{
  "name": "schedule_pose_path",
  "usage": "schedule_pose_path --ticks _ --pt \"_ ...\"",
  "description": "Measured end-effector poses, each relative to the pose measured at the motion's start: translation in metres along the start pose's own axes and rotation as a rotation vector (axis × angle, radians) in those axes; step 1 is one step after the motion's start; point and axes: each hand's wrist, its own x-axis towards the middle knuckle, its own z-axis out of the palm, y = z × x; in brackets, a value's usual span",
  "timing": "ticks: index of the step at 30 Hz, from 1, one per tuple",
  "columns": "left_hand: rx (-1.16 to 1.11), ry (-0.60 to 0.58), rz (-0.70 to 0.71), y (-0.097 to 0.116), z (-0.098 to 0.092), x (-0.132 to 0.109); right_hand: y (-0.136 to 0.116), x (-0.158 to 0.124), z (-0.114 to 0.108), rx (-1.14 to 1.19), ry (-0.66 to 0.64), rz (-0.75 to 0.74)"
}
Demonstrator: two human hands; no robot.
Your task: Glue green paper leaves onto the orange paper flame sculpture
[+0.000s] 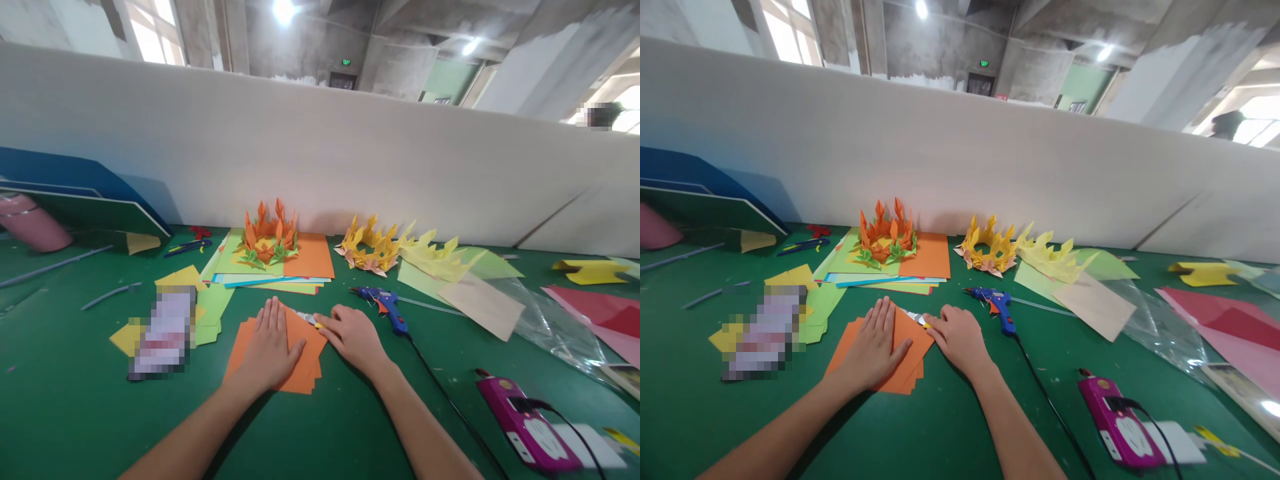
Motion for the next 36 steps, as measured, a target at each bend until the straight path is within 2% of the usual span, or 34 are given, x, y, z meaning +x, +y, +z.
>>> schedule_pose_path --ticks 11,18,24,31,33,36 --pt "-0.015 -0.021 -0.014 0.002 -0.002 0.001 -0.010 0.022 0.003 -0.057 -0.032 -0.022" --pt "-0.029 0.023 -0.002 0.001 -0.001 -0.001 -0.014 0.026 0.007 -0.088 0.054 -0.001" --pt "-0.064 -0.034 0.028 0.006 -0.017 -0.001 -0.008 0.024 -0.001 -0.115 0.201 0.204" --pt "-0.090 -0.034 0.021 0.007 -0.024 -0.002 -0.001 0.054 -0.003 -0.127 0.217 0.364" --pt "-0.092 -0.022 0.018 0.007 -0.026 -0.001 -0.005 0.055 -0.003 -0.105 0.235 0.345" --pt "-0.093 0.028 0.011 0.007 -0.029 -0.001 -0.017 0.039 -0.001 0.007 0.261 0.228"
